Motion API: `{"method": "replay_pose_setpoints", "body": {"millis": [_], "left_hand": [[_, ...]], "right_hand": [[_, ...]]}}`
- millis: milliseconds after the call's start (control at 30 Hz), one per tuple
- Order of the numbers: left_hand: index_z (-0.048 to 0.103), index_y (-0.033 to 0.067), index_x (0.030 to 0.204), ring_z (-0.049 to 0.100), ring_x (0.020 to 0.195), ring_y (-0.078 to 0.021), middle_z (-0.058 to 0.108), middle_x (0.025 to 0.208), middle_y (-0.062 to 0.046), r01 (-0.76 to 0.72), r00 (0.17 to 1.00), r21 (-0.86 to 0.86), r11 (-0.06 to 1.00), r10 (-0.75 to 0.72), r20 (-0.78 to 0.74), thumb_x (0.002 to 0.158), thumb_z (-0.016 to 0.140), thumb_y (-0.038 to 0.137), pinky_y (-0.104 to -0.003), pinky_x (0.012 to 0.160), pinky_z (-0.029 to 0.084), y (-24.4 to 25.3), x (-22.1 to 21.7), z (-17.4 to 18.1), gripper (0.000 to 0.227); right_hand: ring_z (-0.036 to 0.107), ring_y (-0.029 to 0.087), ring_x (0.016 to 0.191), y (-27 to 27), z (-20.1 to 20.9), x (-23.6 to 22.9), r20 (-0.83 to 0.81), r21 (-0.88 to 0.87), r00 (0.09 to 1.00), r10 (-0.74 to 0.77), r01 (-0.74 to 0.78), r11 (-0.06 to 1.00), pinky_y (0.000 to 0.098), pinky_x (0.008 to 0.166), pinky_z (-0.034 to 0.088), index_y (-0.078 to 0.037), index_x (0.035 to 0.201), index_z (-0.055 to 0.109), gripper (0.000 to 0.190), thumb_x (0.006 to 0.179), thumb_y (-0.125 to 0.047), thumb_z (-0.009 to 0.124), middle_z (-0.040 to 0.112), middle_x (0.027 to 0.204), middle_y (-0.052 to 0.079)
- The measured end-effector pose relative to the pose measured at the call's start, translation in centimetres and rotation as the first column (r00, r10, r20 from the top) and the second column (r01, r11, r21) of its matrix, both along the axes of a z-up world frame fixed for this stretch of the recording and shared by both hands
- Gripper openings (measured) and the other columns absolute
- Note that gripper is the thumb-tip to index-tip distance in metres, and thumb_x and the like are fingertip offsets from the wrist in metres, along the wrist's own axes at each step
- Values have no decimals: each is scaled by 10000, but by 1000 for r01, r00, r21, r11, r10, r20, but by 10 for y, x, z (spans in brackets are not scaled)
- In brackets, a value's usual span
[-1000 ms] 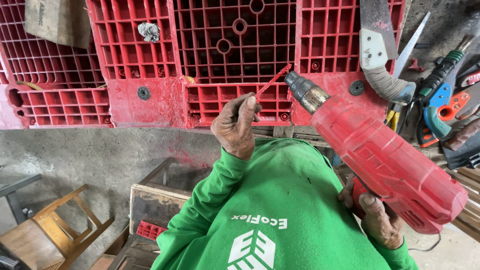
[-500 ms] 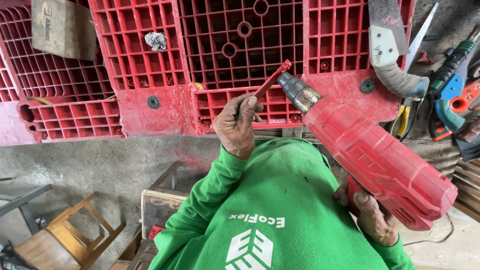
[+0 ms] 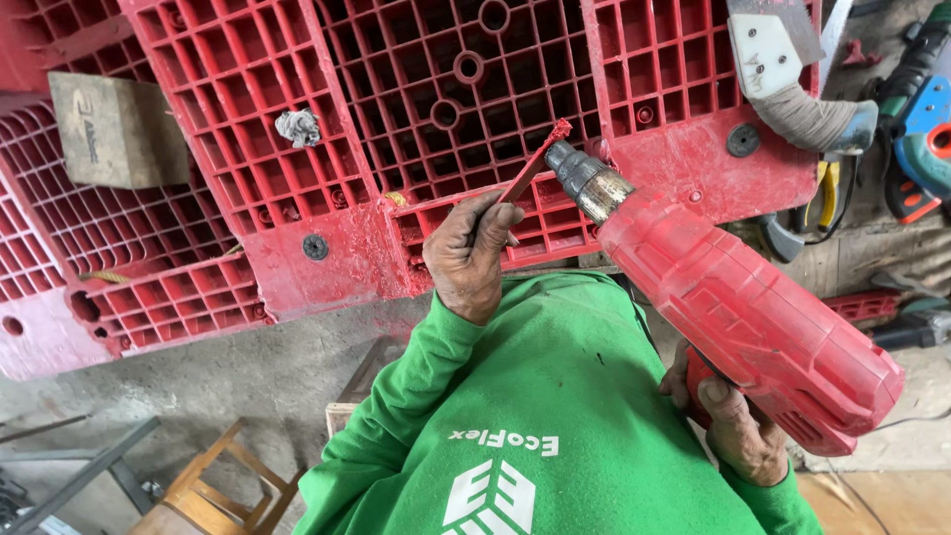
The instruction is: The person uses a red heat gun to soften a section of a red plastic pallet and then presses a small plastic strip into the softened area to fuse it. The person then uses a soldering iron to further smooth and blend the repaired section.
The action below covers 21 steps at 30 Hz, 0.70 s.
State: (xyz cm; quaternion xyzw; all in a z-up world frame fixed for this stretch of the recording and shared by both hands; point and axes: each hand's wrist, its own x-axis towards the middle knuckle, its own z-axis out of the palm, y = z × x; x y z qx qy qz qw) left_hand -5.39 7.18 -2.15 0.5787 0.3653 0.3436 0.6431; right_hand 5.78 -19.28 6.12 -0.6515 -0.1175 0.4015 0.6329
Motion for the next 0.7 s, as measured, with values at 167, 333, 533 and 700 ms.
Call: {"method": "replay_pose_setpoints", "body": {"millis": [167, 333, 533, 700], "left_hand": [[699, -24, 1206, 672, 828, -91, 743, 1017, -86, 65, 998, -78, 995, -65, 11, 1029, 700, 187, -230, 718, 577, 7, -4, 2, 275], [695, -27, 1220, 672, 837, -92, 729, 999, -69, 117, 992, -19, 993, -118, -42, 1030, 693, 172, -231, 727, 586, 16, -4, 4, 275], [704, -25, 1211, 636, 822, -88, 696, 954, -48, 152, 987, 27, 988, -150, -66, 1039, 696, 138, -218, 747, 545, 26, -2, 2, 237], [715, -16, 1196, 617, 828, -89, 664, 916, -39, 153, 985, 62, 986, -146, -95, 1029, 716, 127, -221, 759, 531, 32, 0, -2, 220]], "right_hand": [[563, 163, 687, 8, 1, -5, 58, -19, 998, 5, -4, 1000, 367, 737, 552, 25, 1296, 565, 578, 975, -440, 690, 584, 818, 78], [553, 159, 669, 15, 5, -11, 49, -33, 998, -48, 49, 998, 360, 711, 538, 40, 1307, 526, 634, 960, -462, 699, 586, 896, 98], [567, 163, 672, 22, 8, -16, 75, -36, 993, -96, 99, 994, 369, 717, 558, 32, 1372, 509, 712, 941, -494, 721, 575, 819, 82], [567, 166, 670, 23, 8, -16, 71, -38, 991, -112, 115, 993, 372, 707, 561, 33, 1388, 516, 698, 947, -470, 713, 583, 837, 91]]}}
